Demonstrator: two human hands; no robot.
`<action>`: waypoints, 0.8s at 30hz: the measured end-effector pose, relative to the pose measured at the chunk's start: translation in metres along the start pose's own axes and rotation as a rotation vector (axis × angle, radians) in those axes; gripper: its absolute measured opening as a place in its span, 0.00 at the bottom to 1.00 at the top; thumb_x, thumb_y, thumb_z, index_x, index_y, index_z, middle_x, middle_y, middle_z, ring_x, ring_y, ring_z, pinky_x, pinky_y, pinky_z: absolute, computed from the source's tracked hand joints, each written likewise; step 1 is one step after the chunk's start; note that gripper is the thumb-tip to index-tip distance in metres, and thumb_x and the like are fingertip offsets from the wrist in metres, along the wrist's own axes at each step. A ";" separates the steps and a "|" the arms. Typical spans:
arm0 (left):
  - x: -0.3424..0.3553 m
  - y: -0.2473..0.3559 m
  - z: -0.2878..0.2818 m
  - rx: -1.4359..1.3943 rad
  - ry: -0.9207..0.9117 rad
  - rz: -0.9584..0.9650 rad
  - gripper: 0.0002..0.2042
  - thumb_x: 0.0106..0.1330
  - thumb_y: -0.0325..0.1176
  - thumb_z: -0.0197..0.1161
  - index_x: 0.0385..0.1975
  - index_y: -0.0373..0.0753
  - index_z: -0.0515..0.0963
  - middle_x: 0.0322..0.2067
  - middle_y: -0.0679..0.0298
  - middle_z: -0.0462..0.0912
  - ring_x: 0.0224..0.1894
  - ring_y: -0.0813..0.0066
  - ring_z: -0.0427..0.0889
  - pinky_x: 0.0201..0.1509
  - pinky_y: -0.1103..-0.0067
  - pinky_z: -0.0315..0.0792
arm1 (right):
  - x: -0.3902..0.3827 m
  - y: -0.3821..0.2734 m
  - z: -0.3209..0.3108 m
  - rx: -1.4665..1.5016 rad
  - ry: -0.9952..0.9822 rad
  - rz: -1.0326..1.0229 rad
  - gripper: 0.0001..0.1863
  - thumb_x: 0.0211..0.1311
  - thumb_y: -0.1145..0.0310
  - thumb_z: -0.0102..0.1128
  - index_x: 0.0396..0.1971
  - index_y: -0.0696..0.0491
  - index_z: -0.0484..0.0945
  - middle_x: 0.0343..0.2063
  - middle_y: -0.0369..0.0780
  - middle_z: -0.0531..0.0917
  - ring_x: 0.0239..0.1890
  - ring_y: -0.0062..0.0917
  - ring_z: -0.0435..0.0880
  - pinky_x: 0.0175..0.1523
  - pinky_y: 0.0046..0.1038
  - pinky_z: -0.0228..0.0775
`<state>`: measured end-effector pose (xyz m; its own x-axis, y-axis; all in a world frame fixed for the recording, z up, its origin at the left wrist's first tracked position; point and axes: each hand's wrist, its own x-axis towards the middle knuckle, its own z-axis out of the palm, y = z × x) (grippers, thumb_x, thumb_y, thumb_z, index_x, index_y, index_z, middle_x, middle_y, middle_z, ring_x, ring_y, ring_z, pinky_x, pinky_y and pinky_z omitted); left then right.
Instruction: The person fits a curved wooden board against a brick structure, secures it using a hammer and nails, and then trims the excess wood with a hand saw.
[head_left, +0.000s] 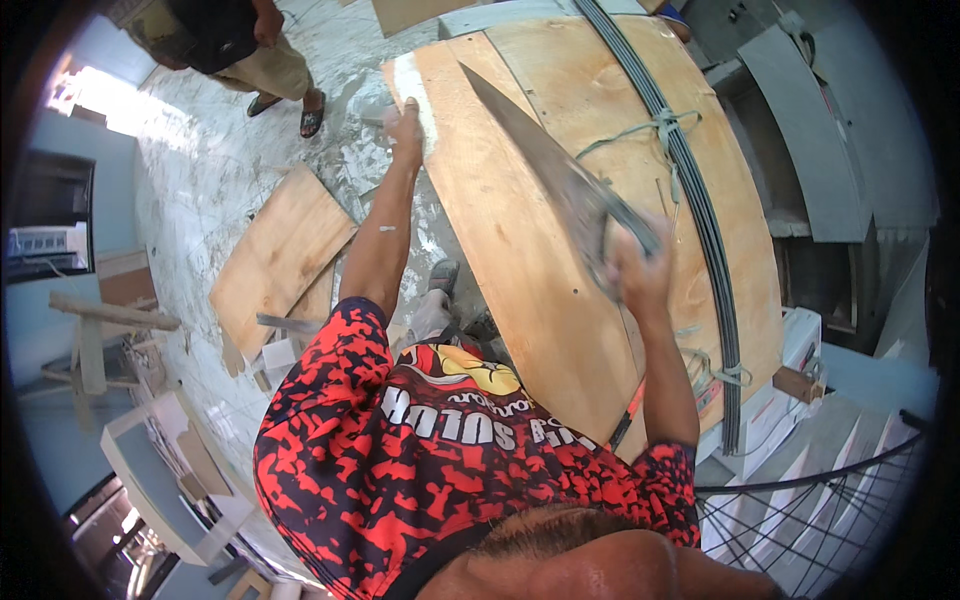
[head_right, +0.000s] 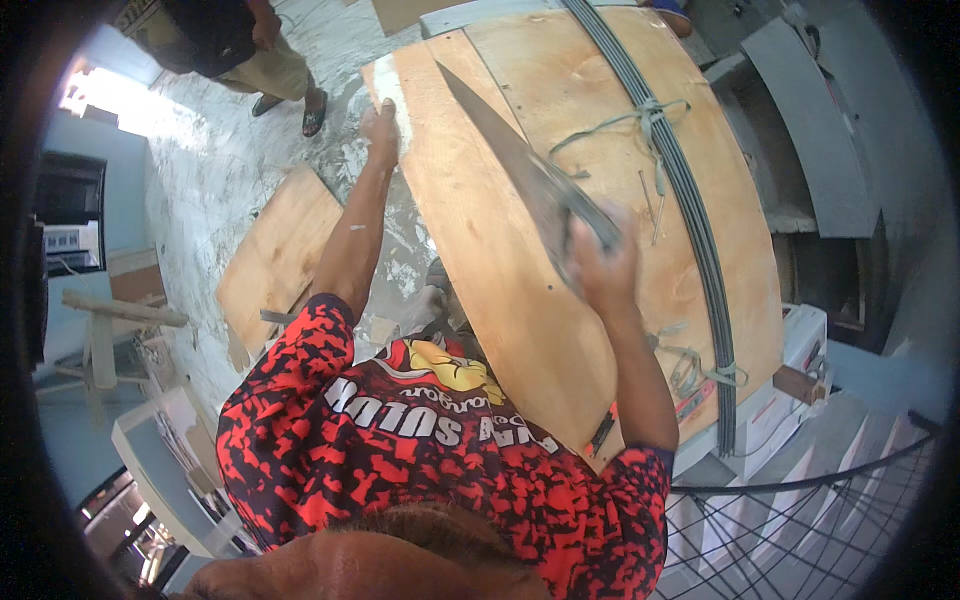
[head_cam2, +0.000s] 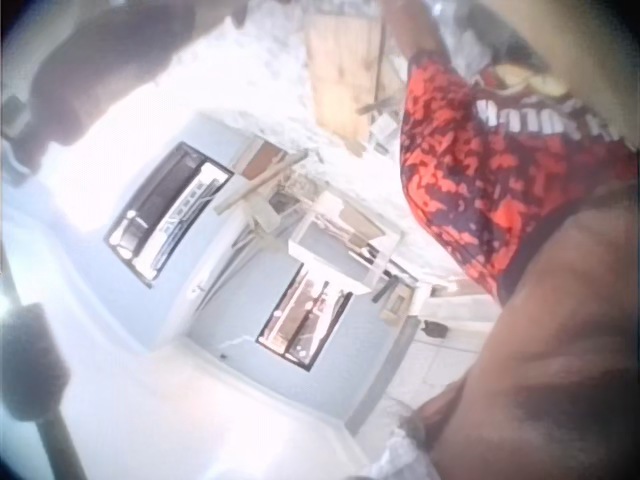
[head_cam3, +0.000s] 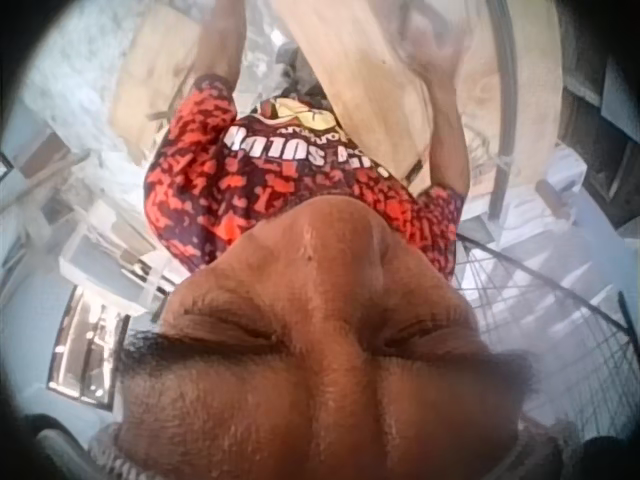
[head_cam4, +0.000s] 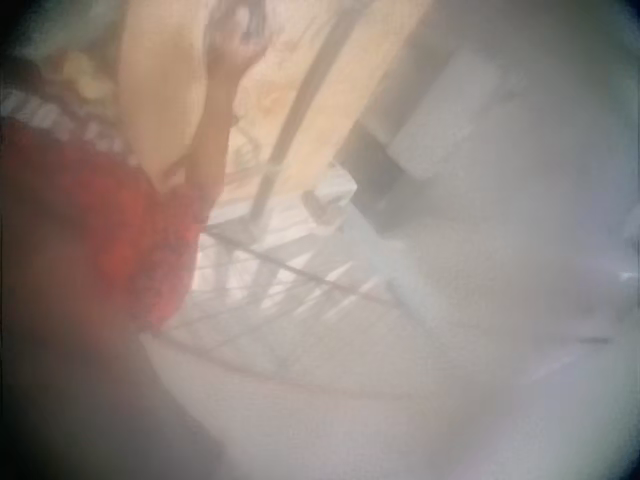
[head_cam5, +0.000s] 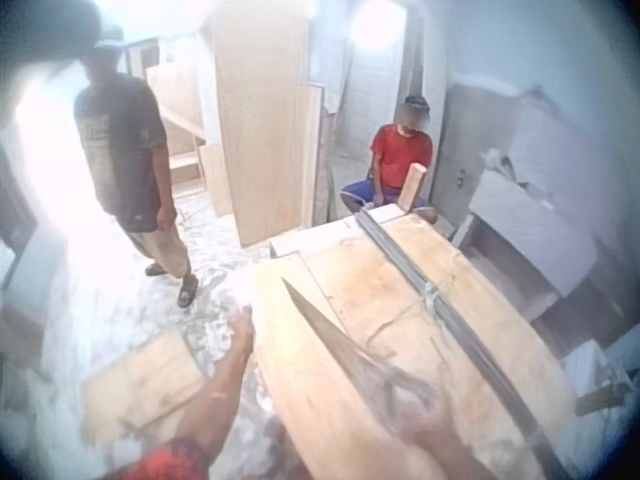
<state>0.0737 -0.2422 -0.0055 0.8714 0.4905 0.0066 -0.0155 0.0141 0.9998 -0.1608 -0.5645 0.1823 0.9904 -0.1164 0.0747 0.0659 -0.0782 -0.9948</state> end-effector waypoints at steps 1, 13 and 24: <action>0.000 -0.005 0.000 -0.021 0.016 0.048 0.17 0.67 0.39 0.56 0.44 0.29 0.75 0.39 0.54 0.80 0.39 0.66 0.77 0.45 0.70 0.69 | -0.014 -0.010 -0.014 0.019 -0.005 0.012 0.12 0.65 0.69 0.56 0.44 0.55 0.67 0.22 0.35 0.74 0.16 0.13 0.68 0.21 0.18 0.62; -0.006 0.010 0.011 0.017 0.106 0.023 0.18 0.65 0.40 0.56 0.43 0.28 0.76 0.39 0.51 0.81 0.40 0.59 0.78 0.46 0.68 0.69 | 0.060 0.031 0.075 0.118 0.059 -0.069 0.17 0.64 0.70 0.57 0.51 0.55 0.65 0.16 0.33 0.70 0.13 0.15 0.67 0.16 0.18 0.61; -0.009 0.010 0.005 -0.464 -0.155 -0.251 0.18 0.69 0.34 0.55 0.52 0.26 0.68 0.42 0.55 0.79 0.41 0.66 0.81 0.42 0.71 0.78 | -0.068 0.010 -0.106 -0.925 0.137 -0.817 0.17 0.56 0.75 0.64 0.47 0.55 0.75 0.28 0.43 0.80 0.23 0.30 0.79 0.26 0.27 0.72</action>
<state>0.0677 -0.2510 0.0045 0.9378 0.2889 -0.1925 0.0176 0.5142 0.8575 -0.2408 -0.6627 0.1742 0.6753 0.1966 0.7108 0.4915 -0.8386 -0.2350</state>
